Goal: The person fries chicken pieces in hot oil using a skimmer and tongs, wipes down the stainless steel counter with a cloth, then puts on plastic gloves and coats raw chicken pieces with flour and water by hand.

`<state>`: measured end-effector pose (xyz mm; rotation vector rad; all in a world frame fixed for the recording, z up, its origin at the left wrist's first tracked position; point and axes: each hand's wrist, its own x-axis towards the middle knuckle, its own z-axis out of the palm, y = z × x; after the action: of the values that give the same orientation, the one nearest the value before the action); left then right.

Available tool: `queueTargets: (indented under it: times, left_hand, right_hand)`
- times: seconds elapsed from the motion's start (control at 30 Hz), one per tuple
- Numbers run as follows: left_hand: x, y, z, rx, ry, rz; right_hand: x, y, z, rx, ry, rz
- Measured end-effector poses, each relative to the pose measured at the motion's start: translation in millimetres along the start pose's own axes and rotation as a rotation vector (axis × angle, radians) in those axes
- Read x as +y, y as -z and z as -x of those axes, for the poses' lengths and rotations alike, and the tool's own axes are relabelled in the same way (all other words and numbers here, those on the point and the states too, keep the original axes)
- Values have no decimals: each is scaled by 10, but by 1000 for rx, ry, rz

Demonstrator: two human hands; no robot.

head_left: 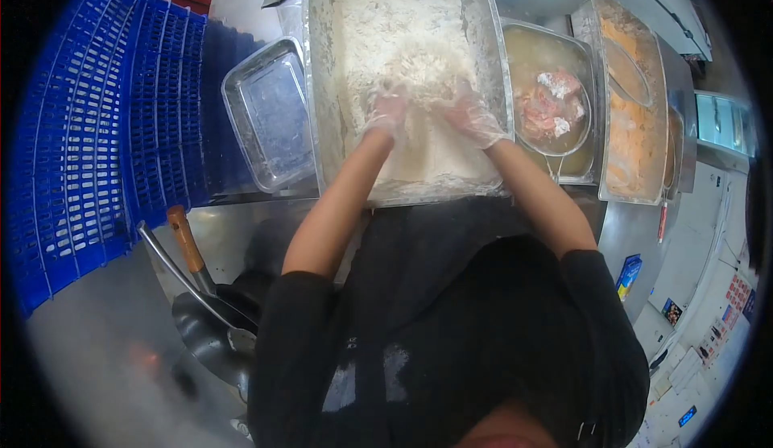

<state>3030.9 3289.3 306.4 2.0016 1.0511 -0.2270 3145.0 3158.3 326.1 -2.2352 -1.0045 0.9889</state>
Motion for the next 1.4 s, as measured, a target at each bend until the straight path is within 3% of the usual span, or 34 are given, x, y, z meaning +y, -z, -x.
queueTargets:
  times: [0.03,0.1,0.17,0.2,0.27,0.37,0.43,0.5,0.57,0.6,0.67,0.77,0.87,0.93,1.07,1.1,1.13,1.17,1.23,1.27,1.33,1.37,1.4]
  left_hand:
    - [30,14,-48,21,18,11]
    - [68,-125,-174,36,29,13]
    - [96,-492,-392,286,-117,-377]
    - [127,-479,-413,290,-120,-382]
    - [240,-442,-483,154,-75,-307]
    - [33,-367,-629,1,-247,-222]
    - [-211,-288,-654,-162,-389,-135]
    - [-280,-296,-631,-242,-458,-97]
    - [-188,-301,-319,-263,139,935]
    - [-151,-276,-189,-266,140,931]
    - [-76,-214,21,-278,219,1249]
    - [25,-185,158,-225,350,1446]
    - [-72,-203,172,-266,335,1392]
    - [-68,-103,287,-287,339,1458]
    - [6,22,423,-355,335,1717]
    - [44,83,554,-368,337,1716]
    - [266,310,811,-233,288,1584]
    - [377,399,954,-107,252,1450]
    - [249,390,936,-106,245,1457]
    - [199,387,930,-93,231,1464]
    - [178,370,928,-70,330,1379]
    - [174,382,893,-50,411,1301]
    - [171,391,833,-18,402,1318]
  right_hand:
    - [46,29,-92,-86,4,211]
    - [134,-9,-216,-50,-66,218]
    - [148,-110,-266,-17,-137,226]
    - [112,-192,-249,99,-159,270]
    - [-8,-122,-170,233,-186,311]
    - [-10,63,-66,78,-121,292]
    - [190,-72,-41,250,317,272]
    - [147,-167,-5,249,367,226]
    - [-126,-106,151,251,418,185]
    - [-311,-8,281,206,349,203]
    - [-433,83,398,161,279,220]
    - [-405,104,422,291,458,301]
    - [-204,-42,314,282,538,408]
    - [31,-45,264,356,824,299]
    - [-25,58,220,490,798,458]
    - [-168,207,280,338,650,400]
    - [-307,351,344,188,504,342]
    - [-359,401,457,182,485,347]
    - [-481,408,608,512,560,512]
    - [-379,361,519,508,570,512]
    - [115,17,284,224,494,289]
    - [146,24,305,463,708,154]
    - [172,128,240,450,742,154]
